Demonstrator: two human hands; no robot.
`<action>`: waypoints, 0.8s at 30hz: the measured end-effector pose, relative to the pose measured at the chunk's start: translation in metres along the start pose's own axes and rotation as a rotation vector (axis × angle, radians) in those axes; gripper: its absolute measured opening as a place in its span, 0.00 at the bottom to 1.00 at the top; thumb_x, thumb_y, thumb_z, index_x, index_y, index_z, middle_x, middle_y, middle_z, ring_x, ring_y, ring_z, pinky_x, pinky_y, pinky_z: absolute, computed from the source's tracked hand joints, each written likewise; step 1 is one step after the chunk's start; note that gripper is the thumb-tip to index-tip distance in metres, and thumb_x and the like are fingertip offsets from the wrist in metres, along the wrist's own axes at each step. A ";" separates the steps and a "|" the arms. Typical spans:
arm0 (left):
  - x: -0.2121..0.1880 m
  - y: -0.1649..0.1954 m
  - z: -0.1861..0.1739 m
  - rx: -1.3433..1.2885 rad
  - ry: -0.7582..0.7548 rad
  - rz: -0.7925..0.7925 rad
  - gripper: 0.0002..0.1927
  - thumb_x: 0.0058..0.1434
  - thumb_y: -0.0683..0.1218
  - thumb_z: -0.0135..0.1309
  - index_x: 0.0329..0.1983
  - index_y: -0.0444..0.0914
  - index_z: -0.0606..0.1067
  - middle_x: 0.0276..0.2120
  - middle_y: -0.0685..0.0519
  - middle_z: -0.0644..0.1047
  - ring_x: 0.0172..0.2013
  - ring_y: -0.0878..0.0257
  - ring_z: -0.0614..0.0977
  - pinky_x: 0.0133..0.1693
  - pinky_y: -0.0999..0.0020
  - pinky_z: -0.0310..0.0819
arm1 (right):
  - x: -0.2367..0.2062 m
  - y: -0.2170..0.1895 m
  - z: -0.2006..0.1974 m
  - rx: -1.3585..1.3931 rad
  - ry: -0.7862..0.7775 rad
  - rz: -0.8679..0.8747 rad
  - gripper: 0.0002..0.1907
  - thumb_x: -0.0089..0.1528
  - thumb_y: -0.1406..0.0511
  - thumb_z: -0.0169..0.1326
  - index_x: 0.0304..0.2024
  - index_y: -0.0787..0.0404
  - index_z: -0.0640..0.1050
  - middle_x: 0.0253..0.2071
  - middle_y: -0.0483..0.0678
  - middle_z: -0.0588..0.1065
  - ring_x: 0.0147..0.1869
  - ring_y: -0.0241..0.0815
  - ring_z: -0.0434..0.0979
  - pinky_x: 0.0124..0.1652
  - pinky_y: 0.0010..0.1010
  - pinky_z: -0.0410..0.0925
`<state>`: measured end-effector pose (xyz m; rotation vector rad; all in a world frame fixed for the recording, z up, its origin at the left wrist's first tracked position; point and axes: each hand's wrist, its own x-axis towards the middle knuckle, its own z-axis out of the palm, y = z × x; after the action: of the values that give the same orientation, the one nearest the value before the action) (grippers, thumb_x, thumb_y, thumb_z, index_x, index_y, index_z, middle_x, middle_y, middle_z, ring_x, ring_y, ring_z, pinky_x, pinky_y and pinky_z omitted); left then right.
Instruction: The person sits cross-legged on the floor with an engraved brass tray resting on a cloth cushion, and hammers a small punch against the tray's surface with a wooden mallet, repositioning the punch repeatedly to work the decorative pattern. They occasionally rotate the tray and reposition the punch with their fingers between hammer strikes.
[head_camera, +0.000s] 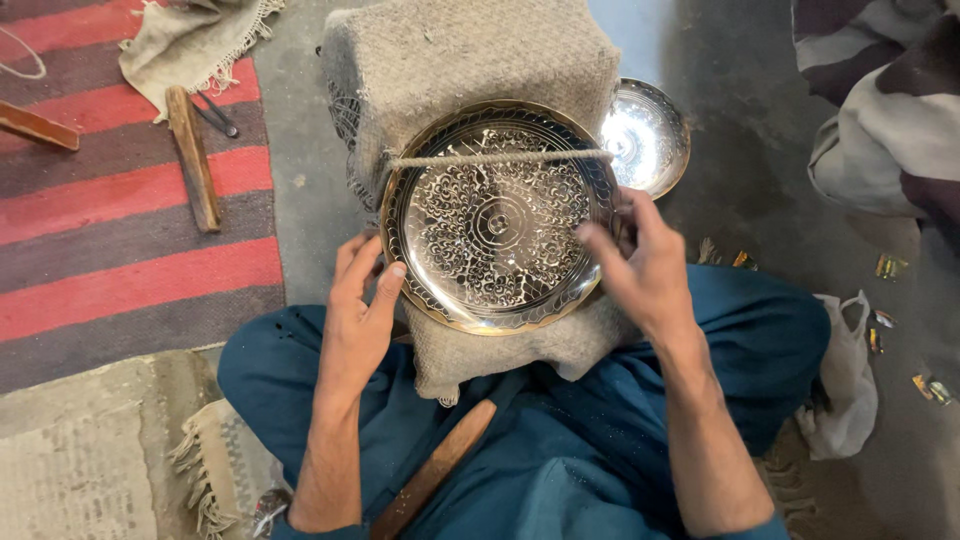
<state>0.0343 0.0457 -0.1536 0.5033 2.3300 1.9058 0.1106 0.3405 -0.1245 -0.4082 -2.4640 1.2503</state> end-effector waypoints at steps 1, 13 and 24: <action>-0.001 0.000 0.000 -0.009 0.001 -0.001 0.20 0.71 0.44 0.51 0.64 0.31 0.71 0.61 0.45 0.70 0.60 0.56 0.74 0.61 0.65 0.67 | -0.004 -0.004 -0.003 -0.090 0.008 -0.131 0.32 0.58 0.64 0.66 0.62 0.66 0.70 0.38 0.55 0.77 0.38 0.31 0.70 0.37 0.24 0.67; -0.027 0.018 -0.032 0.329 -0.005 0.049 0.17 0.70 0.42 0.52 0.61 0.33 0.72 0.53 0.43 0.77 0.54 0.54 0.80 0.56 0.64 0.71 | -0.029 0.051 -0.043 -0.082 0.318 0.096 0.11 0.77 0.65 0.58 0.44 0.67 0.74 0.31 0.46 0.70 0.34 0.31 0.65 0.34 0.26 0.63; -0.178 -0.032 -0.028 0.837 -1.036 -0.559 0.31 0.55 0.52 0.64 0.60 0.43 0.67 0.51 0.42 0.73 0.50 0.42 0.79 0.50 0.48 0.75 | -0.061 0.003 -0.042 0.190 0.186 0.048 0.08 0.66 0.74 0.47 0.48 0.66 0.73 0.43 0.47 0.72 0.47 0.35 0.77 0.49 0.26 0.71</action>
<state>0.1881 -0.0408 -0.2025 0.5854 2.0201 0.2093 0.1837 0.3476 -0.1148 -0.5103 -2.1714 1.3846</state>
